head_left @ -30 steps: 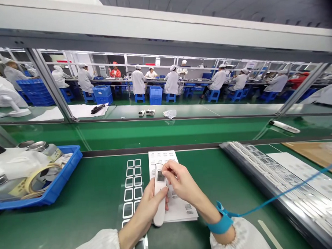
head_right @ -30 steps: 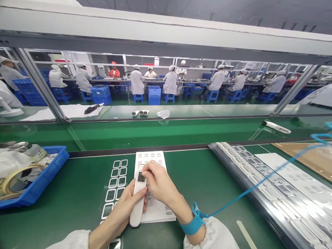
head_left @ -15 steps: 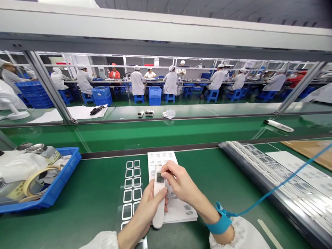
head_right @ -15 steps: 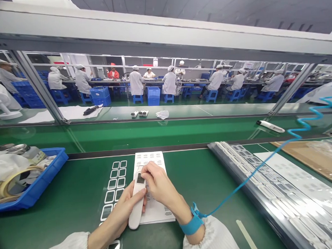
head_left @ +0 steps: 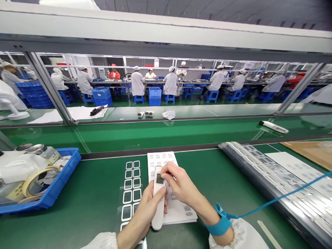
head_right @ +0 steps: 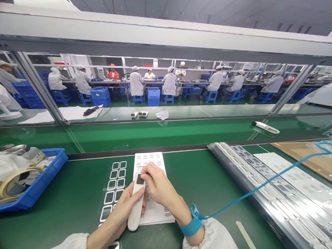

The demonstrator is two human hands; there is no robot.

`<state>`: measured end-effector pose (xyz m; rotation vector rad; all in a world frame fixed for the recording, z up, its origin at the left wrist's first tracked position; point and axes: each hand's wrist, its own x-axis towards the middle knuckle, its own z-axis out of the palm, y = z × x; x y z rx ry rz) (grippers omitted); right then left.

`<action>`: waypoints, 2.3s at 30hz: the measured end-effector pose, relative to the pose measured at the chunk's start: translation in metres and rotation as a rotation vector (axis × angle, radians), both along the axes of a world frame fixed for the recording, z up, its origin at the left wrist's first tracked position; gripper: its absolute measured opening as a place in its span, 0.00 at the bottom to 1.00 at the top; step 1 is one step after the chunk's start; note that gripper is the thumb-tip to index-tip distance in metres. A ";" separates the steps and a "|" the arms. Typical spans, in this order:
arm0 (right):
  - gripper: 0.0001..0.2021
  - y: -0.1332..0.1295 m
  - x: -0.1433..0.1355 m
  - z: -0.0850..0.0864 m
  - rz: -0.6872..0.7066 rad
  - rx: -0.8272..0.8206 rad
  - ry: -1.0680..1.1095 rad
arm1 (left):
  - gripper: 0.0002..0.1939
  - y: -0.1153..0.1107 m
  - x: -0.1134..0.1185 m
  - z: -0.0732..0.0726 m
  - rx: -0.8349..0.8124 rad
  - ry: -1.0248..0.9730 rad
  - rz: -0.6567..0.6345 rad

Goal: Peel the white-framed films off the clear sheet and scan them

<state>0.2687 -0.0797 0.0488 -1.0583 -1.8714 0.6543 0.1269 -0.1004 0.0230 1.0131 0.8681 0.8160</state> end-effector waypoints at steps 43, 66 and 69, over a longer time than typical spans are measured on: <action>0.12 0.010 -0.002 -0.014 0.061 -0.254 0.341 | 0.22 -0.006 0.006 0.009 -0.005 0.037 0.055; 0.11 0.155 0.065 -0.017 -0.500 -0.213 -0.260 | 0.19 0.143 -0.134 -0.032 0.773 0.886 0.288; 0.10 0.198 0.075 -0.030 -0.668 -0.210 -0.262 | 0.20 0.147 -0.138 -0.040 0.828 0.987 0.190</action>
